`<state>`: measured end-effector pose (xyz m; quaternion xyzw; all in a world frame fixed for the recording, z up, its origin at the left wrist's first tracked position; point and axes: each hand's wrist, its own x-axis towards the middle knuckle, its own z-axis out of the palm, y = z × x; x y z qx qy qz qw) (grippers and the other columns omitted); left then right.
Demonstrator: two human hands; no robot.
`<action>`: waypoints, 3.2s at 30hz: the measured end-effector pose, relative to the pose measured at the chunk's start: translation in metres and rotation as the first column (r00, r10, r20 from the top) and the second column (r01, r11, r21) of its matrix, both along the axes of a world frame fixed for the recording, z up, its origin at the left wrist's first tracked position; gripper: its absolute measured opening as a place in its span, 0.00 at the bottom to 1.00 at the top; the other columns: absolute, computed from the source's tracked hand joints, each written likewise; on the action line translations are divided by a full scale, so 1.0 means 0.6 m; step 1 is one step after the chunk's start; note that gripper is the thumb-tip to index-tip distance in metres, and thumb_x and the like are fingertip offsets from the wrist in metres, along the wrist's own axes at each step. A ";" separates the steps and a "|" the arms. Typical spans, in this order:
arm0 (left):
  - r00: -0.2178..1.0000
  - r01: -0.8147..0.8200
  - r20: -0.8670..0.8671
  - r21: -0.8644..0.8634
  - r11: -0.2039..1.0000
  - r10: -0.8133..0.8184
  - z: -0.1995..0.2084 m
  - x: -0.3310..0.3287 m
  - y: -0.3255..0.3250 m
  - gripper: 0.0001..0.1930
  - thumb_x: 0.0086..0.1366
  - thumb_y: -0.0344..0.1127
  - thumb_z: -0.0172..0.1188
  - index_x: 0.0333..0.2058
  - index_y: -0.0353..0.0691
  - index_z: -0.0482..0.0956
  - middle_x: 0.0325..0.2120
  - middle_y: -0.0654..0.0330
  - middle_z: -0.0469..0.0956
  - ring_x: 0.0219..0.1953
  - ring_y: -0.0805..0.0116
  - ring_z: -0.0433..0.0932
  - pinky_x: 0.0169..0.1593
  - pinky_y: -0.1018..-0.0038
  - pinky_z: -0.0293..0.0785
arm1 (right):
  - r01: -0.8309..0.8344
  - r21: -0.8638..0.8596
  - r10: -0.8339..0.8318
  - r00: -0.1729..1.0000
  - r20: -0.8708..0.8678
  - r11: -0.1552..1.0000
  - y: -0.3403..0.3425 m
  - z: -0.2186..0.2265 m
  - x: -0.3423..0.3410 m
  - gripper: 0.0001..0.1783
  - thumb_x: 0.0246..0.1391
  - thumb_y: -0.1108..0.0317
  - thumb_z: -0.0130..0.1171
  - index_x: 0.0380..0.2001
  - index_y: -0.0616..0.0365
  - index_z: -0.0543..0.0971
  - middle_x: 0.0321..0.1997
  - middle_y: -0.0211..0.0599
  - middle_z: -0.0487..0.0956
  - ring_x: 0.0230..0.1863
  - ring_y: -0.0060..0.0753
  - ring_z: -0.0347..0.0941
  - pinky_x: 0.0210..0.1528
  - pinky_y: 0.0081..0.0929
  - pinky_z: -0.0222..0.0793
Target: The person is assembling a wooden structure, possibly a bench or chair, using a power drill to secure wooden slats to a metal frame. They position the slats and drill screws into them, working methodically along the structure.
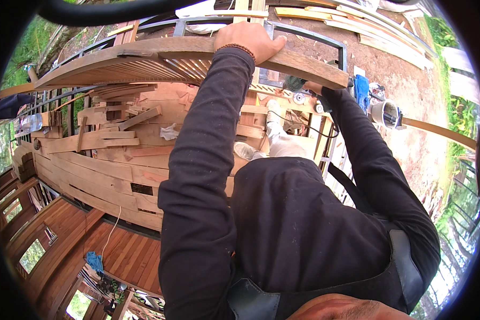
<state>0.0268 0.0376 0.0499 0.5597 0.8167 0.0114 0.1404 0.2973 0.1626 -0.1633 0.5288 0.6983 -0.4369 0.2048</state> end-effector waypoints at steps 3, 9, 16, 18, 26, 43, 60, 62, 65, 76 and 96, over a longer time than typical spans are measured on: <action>1.000 0.011 0.004 0.031 0.999 -0.011 -0.012 -0.003 0.002 0.39 0.66 0.74 0.46 0.42 0.43 0.90 0.41 0.47 0.87 0.46 0.50 0.86 0.52 0.57 0.78 | 0.019 -0.009 -0.019 0.999 -0.032 1.000 -0.011 -0.012 0.044 0.34 0.47 0.61 0.71 0.56 0.66 0.74 0.31 0.48 0.84 0.28 0.39 0.83 0.32 0.35 0.79; 1.000 0.003 0.009 0.047 0.999 -0.004 -0.014 -0.005 0.002 0.39 0.66 0.74 0.46 0.42 0.42 0.90 0.41 0.46 0.87 0.46 0.49 0.86 0.52 0.56 0.79 | 0.064 0.413 -0.013 0.992 -0.124 0.908 -0.156 0.053 0.069 0.40 0.50 0.62 0.69 0.64 0.61 0.64 0.46 0.64 0.82 0.48 0.61 0.82 0.52 0.46 0.78; 1.000 0.004 0.001 0.043 0.999 -0.004 -0.011 -0.002 0.003 0.39 0.66 0.74 0.46 0.43 0.42 0.89 0.42 0.46 0.86 0.47 0.49 0.85 0.54 0.57 0.78 | -0.386 0.343 0.386 0.920 0.070 0.857 -0.236 0.104 -0.019 0.32 0.51 0.69 0.61 0.59 0.57 0.64 0.36 0.62 0.84 0.40 0.66 0.82 0.44 0.56 0.77; 1.000 -0.006 -0.001 0.049 0.999 0.006 -0.013 -0.002 0.004 0.39 0.66 0.73 0.46 0.43 0.42 0.89 0.43 0.47 0.86 0.48 0.49 0.85 0.55 0.57 0.77 | -0.455 0.378 0.450 0.887 0.108 0.806 -0.225 0.116 -0.056 0.30 0.49 0.70 0.61 0.56 0.57 0.67 0.34 0.62 0.83 0.40 0.68 0.82 0.43 0.56 0.77; 1.000 -0.004 0.008 0.076 0.997 0.004 -0.010 0.000 0.003 0.38 0.66 0.73 0.47 0.45 0.42 0.89 0.44 0.47 0.86 0.48 0.50 0.85 0.54 0.58 0.79 | -0.435 0.498 0.465 0.882 0.069 0.750 -0.118 0.071 -0.094 0.30 0.48 0.66 0.63 0.57 0.60 0.72 0.42 0.64 0.83 0.47 0.59 0.82 0.49 0.48 0.77; 1.000 -0.024 -0.003 0.067 0.997 0.024 -0.009 -0.008 0.012 0.35 0.63 0.72 0.52 0.49 0.47 0.88 0.47 0.52 0.86 0.50 0.54 0.85 0.55 0.62 0.80 | -0.613 0.308 0.600 0.786 0.147 0.728 -0.202 0.115 -0.102 0.30 0.48 0.71 0.61 0.56 0.57 0.68 0.34 0.60 0.83 0.41 0.65 0.82 0.44 0.54 0.77; 1.000 -0.003 0.000 0.074 0.997 0.003 -0.016 -0.006 0.008 0.38 0.65 0.73 0.48 0.43 0.42 0.89 0.43 0.46 0.86 0.47 0.49 0.85 0.53 0.57 0.79 | -0.139 0.459 0.196 0.977 -0.079 0.878 -0.099 0.054 0.030 0.38 0.47 0.61 0.67 0.63 0.57 0.69 0.49 0.64 0.81 0.52 0.65 0.79 0.54 0.50 0.76; 1.000 -0.008 -0.007 0.081 0.997 0.008 -0.014 -0.006 0.008 0.38 0.65 0.74 0.48 0.43 0.43 0.89 0.43 0.46 0.86 0.47 0.49 0.85 0.53 0.57 0.79 | -0.248 0.448 0.287 0.958 -0.022 0.859 -0.094 0.060 -0.011 0.36 0.47 0.63 0.66 0.62 0.56 0.70 0.50 0.63 0.81 0.52 0.61 0.80 0.54 0.48 0.76; 1.000 -0.004 -0.014 0.074 0.997 0.005 -0.010 -0.004 0.008 0.38 0.66 0.74 0.47 0.43 0.43 0.89 0.43 0.46 0.86 0.47 0.49 0.85 0.54 0.57 0.78 | -0.358 0.356 0.373 0.928 0.029 0.863 -0.086 0.071 -0.068 0.35 0.47 0.66 0.64 0.62 0.55 0.71 0.52 0.61 0.81 0.52 0.54 0.81 0.53 0.45 0.77; 1.000 0.000 -0.017 0.056 0.998 0.001 -0.008 -0.004 0.015 0.37 0.63 0.72 0.53 0.45 0.43 0.89 0.44 0.48 0.87 0.46 0.52 0.86 0.51 0.59 0.81 | -0.115 0.193 0.134 0.987 -0.091 0.975 -0.010 -0.028 0.045 0.19 0.45 0.64 0.67 0.39 0.66 0.81 0.25 0.44 0.81 0.22 0.34 0.80 0.25 0.35 0.76; 0.999 -0.032 -0.008 0.036 0.999 0.032 -0.021 -0.004 0.007 0.37 0.62 0.72 0.54 0.46 0.44 0.89 0.44 0.48 0.87 0.47 0.50 0.86 0.52 0.59 0.80 | -0.273 0.540 0.321 0.947 0.006 0.796 -0.120 0.057 -0.033 0.29 0.49 0.62 0.64 0.55 0.59 0.74 0.44 0.58 0.84 0.46 0.60 0.82 0.51 0.50 0.78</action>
